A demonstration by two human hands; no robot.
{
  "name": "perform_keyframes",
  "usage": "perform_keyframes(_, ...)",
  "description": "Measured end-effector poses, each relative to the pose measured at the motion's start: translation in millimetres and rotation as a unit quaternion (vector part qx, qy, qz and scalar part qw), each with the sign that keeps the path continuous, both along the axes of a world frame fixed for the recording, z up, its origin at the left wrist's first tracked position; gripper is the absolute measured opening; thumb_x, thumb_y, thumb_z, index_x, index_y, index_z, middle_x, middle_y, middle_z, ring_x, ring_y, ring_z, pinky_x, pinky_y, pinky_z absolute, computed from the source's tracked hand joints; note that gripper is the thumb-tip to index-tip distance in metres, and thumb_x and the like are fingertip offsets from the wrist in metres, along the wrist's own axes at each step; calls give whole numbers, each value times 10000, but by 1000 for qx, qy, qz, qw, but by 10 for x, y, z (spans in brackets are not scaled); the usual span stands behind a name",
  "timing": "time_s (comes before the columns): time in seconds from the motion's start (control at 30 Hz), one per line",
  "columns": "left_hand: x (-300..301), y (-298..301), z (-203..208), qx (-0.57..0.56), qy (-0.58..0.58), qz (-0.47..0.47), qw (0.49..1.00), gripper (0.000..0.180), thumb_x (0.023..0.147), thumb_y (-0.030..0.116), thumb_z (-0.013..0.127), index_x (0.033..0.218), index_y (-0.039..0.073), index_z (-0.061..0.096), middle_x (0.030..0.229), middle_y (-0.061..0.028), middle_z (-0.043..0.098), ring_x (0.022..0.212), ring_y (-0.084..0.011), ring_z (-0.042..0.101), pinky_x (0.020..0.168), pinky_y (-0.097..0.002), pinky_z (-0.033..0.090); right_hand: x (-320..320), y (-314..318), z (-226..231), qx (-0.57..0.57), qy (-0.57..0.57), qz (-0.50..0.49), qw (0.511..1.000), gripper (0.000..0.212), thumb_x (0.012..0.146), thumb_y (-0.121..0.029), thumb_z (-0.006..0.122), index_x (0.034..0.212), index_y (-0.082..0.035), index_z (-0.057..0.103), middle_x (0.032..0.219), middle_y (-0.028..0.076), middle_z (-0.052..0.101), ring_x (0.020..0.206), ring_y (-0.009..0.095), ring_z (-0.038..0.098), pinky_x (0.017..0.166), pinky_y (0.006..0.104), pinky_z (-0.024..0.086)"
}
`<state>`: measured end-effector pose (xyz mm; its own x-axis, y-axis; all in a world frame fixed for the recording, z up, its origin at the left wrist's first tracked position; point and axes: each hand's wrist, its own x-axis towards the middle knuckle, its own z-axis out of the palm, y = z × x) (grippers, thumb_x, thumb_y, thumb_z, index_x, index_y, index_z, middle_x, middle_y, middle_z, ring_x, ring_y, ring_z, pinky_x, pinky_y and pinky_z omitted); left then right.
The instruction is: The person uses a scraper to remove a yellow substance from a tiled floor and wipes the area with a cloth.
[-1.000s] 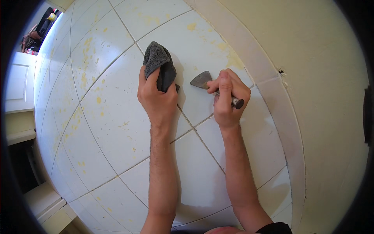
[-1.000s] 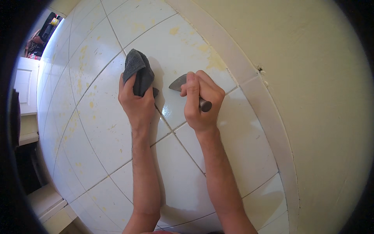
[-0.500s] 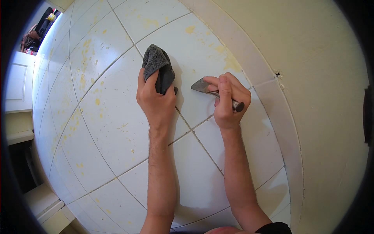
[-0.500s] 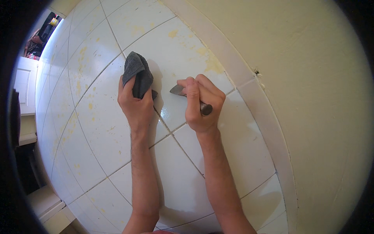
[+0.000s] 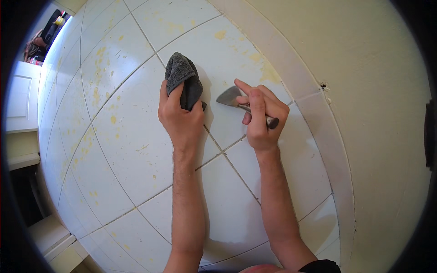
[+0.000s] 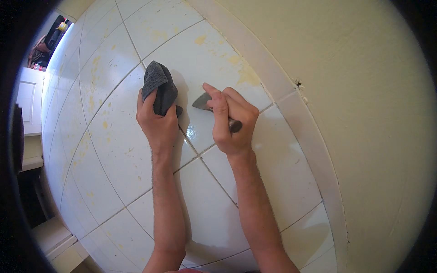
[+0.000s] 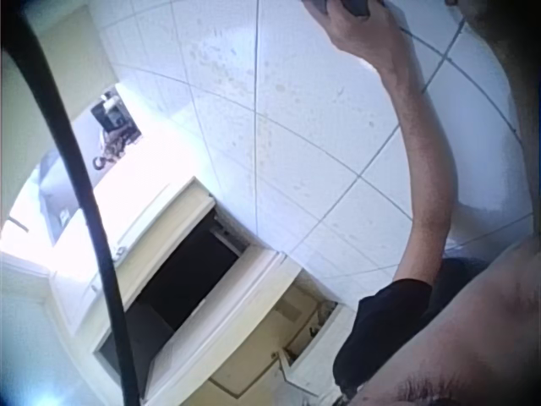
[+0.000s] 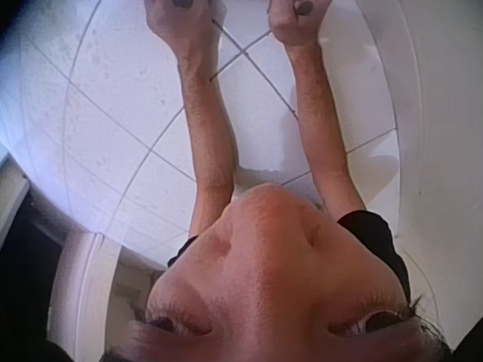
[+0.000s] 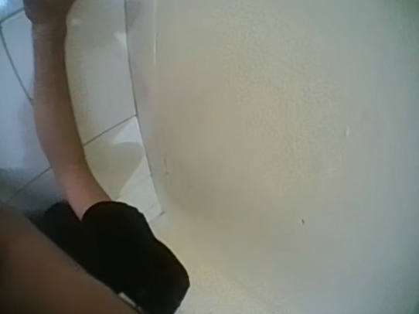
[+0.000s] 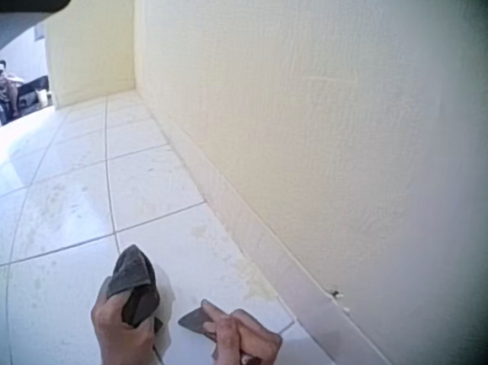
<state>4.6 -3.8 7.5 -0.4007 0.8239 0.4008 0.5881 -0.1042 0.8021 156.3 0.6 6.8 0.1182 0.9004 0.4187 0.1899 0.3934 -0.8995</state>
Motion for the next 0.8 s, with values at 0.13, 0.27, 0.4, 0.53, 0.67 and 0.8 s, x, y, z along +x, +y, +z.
perform_keyframes(0.13, -2, 3, -4, 0, 4, 2, 1000, 321, 782, -115, 628, 1100, -78, 658, 1067, -131, 637, 966, -260, 650, 856, -302, 504, 9, -19, 28, -18, 6, 3, 1000, 318, 990, -74, 469, 1021, 45, 762, 634, 89, 632, 468, 130, 513, 462, 273, 394)
perform_keyframes(0.27, 12, 11, -18, 1, 1, 0, 1000, 326, 780, -113, 625, 1102, -76, 659, 1054, -129, 636, 951, -261, 648, 850, -298, 500, -7, -10, 34, -11, 9, -8, 1000, 320, 1000, -82, 470, 1019, 54, 759, 639, 91, 653, 459, 130, 515, 468, 273, 407)
perform_keyframes(0.4, -28, 40, -68, 39, 28, 9, 999, 300, 738, -96, 649, 1030, -31, 677, 989, -135, 627, 842, -315, 649, 754, -343, 524, 30, -14, 23, -9, 20, -7, 1000, 370, 1025, -141, 458, 993, 84, 750, 699, 119, 695, 507, 117, 560, 455, 252, 399)
perform_keyframes(0.53, -26, 48, -98, 45, 20, 7, 999, 312, 730, -98, 644, 1033, -32, 677, 1002, -142, 631, 851, -324, 652, 760, -352, 528, 1, 12, -20, -35, 77, -16, 996, 356, 1022, -139, 498, 925, 91, 752, 606, 102, 651, 520, 108, 567, 502, 257, 433)
perform_keyframes(0.67, -45, 48, -84, 46, 17, 7, 999, 314, 732, -98, 646, 1037, -35, 676, 1009, -148, 632, 859, -326, 654, 763, -353, 529, -8, 2, 27, -55, 91, -16, 994, 363, 1025, -141, 497, 911, 94, 749, 617, 100, 656, 522, 111, 572, 500, 259, 429)
perform_keyframes(0.8, -30, 37, -96, 36, 26, 6, 999, 303, 741, -93, 651, 1038, -37, 675, 1014, -146, 632, 863, -322, 655, 766, -351, 529, 25, -21, 56, -79, 76, -16, 994, 365, 1024, -140, 497, 904, 97, 747, 671, 129, 695, 552, 133, 601, 528, 272, 457)
